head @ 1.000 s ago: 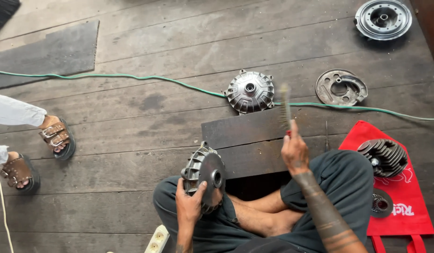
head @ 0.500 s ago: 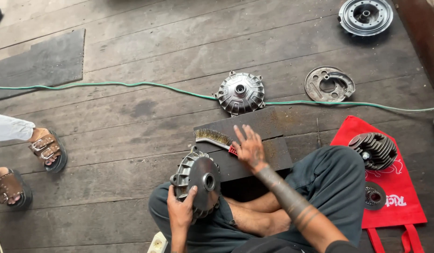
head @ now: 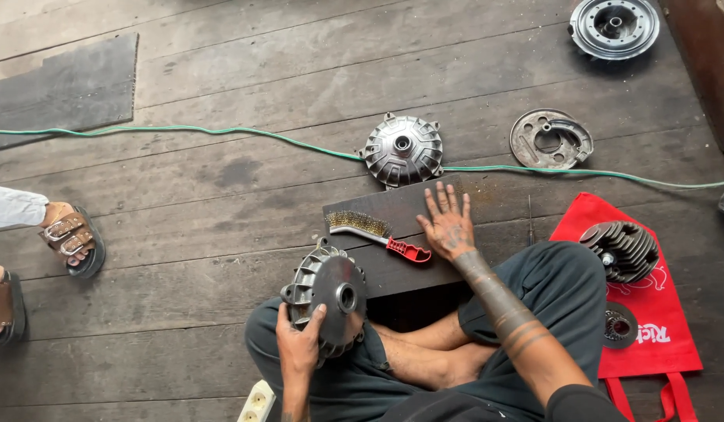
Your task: Cleaning a metal motorcycle engine cover using a wire brush while sitting on the floor.
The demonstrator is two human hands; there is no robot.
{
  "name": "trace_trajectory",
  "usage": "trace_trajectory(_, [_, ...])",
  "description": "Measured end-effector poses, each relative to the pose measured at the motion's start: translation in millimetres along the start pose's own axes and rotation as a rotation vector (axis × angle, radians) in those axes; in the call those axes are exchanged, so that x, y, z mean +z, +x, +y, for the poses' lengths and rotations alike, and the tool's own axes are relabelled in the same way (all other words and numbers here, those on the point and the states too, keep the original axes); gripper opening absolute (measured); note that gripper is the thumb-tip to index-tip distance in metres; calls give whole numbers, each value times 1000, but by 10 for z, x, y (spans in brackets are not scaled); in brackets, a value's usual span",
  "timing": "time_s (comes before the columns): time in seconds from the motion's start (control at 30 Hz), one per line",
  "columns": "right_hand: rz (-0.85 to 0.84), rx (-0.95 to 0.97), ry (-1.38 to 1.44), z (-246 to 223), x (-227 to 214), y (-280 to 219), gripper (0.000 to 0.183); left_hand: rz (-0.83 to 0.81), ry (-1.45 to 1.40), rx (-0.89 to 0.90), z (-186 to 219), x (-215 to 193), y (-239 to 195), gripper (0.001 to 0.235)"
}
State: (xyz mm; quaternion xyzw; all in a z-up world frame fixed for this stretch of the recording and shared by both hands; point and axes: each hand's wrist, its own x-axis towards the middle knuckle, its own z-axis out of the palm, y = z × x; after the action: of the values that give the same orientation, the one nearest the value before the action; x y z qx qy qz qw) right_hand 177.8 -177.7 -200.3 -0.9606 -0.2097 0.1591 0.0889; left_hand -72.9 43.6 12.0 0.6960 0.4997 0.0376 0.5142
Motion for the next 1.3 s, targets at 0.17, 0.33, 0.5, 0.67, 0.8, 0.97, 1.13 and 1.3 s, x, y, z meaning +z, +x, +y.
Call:
trace_trajectory(0.17, [80, 136, 109, 345, 3, 33, 73, -25, -8, -5, 35, -11, -46, 48])
trace_trajectory(0.33, [263, 444, 418, 537, 67, 110, 78, -19, -27, 38, 9, -1, -42, 48])
trace_trajectory(0.5, [111, -272, 36, -74, 44, 16, 68, -22, -9, 31, 42, 19, -65, 45])
trace_trajectory(0.67, [130, -189, -27, 2, 92, 185, 71, -17, -26, 21, 41, 38, -85, 43])
trace_trajectory(0.8, [100, 27, 61, 236, 21, 247, 73, -2, 10, 24, 1, 39, -73, 48])
trace_trajectory(0.97, [86, 286, 373, 475, -192, 250, 70, -6, -16, 35, -17, 40, -32, 47])
trace_trajectory(1.13, [371, 362, 440, 435, 12, 331, 72, -29, -20, 25, 37, 8, -74, 48])
trace_trajectory(1.3, [-13, -218, 175, -379, -263, 295, 66, -41, -11, -7, 117, 8, -114, 51])
